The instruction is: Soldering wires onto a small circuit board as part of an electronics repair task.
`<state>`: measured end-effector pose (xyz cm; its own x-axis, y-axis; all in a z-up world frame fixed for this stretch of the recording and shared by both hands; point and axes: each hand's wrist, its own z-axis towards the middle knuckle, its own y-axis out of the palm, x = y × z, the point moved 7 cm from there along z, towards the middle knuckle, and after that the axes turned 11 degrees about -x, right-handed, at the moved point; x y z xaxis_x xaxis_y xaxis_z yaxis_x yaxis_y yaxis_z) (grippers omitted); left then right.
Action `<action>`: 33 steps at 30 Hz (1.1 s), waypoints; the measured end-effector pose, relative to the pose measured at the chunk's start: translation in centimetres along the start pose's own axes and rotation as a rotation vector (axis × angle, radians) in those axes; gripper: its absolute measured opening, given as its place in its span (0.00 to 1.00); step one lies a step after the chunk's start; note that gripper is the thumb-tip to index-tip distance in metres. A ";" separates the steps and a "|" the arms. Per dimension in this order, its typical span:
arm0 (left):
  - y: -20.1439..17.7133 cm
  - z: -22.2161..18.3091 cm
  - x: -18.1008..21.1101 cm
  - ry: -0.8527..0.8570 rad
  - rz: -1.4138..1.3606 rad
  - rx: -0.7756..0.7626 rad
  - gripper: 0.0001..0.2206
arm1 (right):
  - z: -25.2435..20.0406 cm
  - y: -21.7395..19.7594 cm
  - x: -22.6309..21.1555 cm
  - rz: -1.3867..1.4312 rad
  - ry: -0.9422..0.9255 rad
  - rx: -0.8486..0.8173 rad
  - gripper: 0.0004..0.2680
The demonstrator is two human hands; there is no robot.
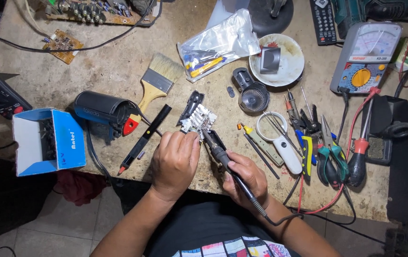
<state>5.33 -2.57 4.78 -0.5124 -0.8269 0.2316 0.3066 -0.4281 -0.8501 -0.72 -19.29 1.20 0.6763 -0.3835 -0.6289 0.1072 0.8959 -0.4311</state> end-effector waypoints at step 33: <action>-0.7 -0.9 -0.7 -0.138 0.063 -0.041 0.08 | -1.8 0.1 0.2 -0.053 -0.036 -0.126 0.09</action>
<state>4.71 -1.34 4.79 -0.3769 -0.8951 0.2381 0.3000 -0.3611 -0.8829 -1.92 -19.68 -0.15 0.6983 -0.4196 -0.5799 0.0527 0.8381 -0.5429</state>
